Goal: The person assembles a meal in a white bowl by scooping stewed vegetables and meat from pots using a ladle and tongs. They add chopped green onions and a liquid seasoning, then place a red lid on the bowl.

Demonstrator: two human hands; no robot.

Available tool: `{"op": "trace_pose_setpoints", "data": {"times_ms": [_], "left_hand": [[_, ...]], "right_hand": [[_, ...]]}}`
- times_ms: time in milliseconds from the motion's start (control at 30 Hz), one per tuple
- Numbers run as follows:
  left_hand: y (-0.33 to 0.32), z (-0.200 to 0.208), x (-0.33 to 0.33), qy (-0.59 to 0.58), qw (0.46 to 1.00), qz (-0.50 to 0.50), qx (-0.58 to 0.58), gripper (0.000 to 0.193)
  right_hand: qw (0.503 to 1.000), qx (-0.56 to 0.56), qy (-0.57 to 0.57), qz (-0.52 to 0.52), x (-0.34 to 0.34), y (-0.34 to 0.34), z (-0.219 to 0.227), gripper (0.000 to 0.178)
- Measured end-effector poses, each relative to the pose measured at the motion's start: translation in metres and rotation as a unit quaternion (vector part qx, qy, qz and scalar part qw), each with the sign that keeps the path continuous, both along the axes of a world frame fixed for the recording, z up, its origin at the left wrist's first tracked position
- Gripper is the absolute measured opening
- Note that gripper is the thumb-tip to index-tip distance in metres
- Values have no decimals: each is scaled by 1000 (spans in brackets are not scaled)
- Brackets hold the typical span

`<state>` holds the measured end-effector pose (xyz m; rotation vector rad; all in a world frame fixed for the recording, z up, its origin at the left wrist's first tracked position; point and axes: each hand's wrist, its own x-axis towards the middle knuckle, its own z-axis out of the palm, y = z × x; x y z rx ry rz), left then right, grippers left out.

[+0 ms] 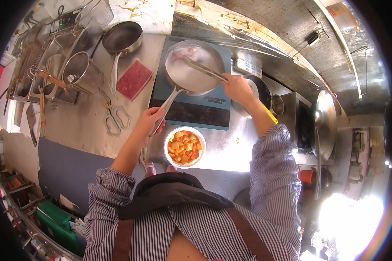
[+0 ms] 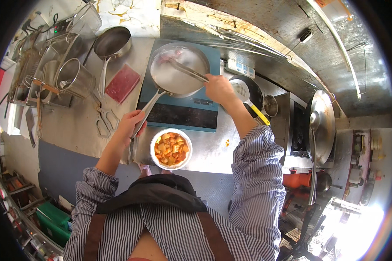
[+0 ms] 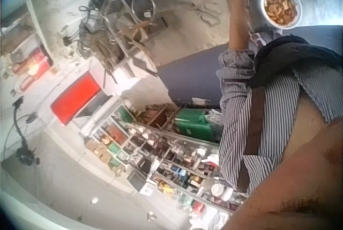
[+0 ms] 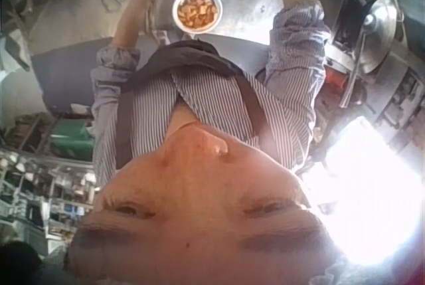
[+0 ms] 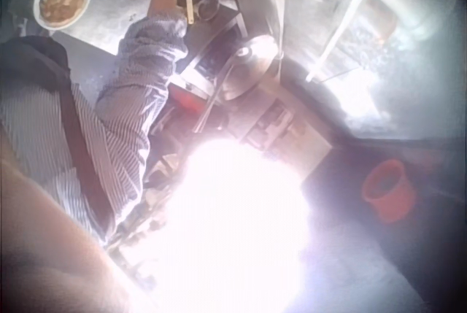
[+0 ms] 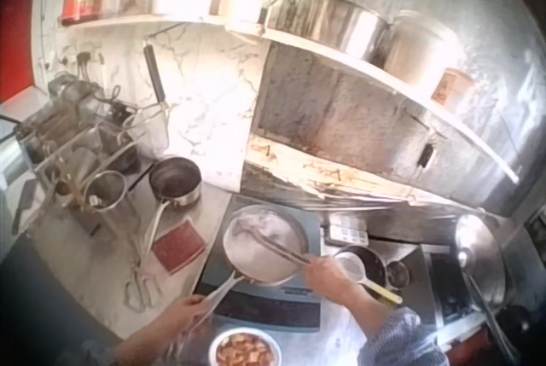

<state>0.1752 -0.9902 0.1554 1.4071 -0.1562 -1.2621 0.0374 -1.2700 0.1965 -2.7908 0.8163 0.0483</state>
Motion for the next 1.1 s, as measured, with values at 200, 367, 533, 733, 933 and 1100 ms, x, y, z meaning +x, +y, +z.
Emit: {"op": "trace_pose_setpoints", "data": {"times_ms": [200,367,533,733,933,1100], "left_hand": [[2,0,7,-13,1000,-1,0,21],[1,-3,7,-14,1000,-1,-8,22],[1,-4,7,-17,1000,2,-14,21],[-3,-5,5,-27,1000,-5,-12,24],[-4,-4,4,-36,999,-7,-3,28],[11,0,-18,-52,991,122,-30,40]], "right_hand": [[994,88,-71,-6,-21,-15,24,36],[998,52,-42,11,-22,-20,35,39],[997,67,4,23,-7,-28,4,38],[998,43,-38,25,16,-7,-32,28],[994,64,-83,11,6,-4,-32,29],[982,121,-144,4,-14,-7,-29,23]]}}
